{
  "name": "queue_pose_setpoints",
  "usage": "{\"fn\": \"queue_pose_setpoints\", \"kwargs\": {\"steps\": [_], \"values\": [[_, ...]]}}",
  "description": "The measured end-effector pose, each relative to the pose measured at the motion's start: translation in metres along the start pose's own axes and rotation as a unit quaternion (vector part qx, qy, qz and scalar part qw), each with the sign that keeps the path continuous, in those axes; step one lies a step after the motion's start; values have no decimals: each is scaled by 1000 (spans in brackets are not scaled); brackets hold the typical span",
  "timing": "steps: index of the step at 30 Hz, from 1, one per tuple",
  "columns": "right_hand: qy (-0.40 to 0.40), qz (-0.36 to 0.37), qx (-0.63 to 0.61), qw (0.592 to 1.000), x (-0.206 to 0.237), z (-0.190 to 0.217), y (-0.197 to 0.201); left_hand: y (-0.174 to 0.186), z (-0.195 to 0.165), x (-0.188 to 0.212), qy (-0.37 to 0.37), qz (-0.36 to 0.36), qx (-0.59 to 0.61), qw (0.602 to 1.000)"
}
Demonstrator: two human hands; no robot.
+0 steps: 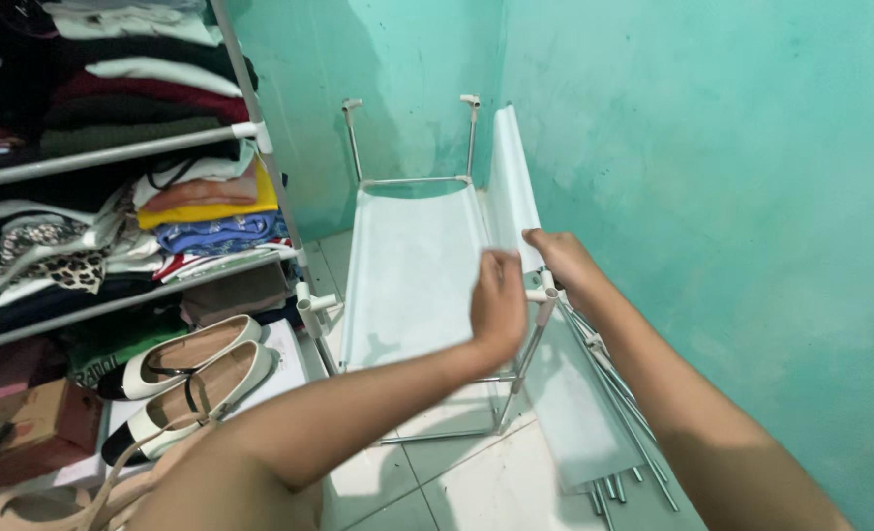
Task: The person assembles a small metal-frame storage rack with white fabric tiers on the floor. They connect metal tubes to the frame joints, thread the fabric shelf sleeves onto horizontal bars, and attach the bars to the frame to form the rack's tiers.
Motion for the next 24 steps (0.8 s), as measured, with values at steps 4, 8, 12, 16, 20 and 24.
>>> {"fn": "queue_pose_setpoints", "kwargs": {"steps": [4,8,12,16,20,24], "values": [[-24,6,57,998,1,5,2,32,-22,-92,-122,-3,-31,992],[-43,34,150,987,4,13,11,75,-38,-140,-57,88,-79,991],[-58,59,175,981,5,18,11,91,-41,-158,-25,231,-139,963],[-36,32,235,971,6,17,6,99,-34,-181,-14,256,-184,949],[-22,-19,311,950,8,13,0,96,-17,-179,-4,249,-184,951],[-15,-48,231,972,11,11,-10,73,-12,-171,59,294,-189,935]]}}
Point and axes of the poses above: each hand's wrist, its own x-axis away from the middle knuckle, its own y-axis out of the back of the hand, z = x × y, the point moved 1 cm from there along -x, towards the middle knuckle, and after that the axes turned 2 degrees about z, right-handed, at the moved point
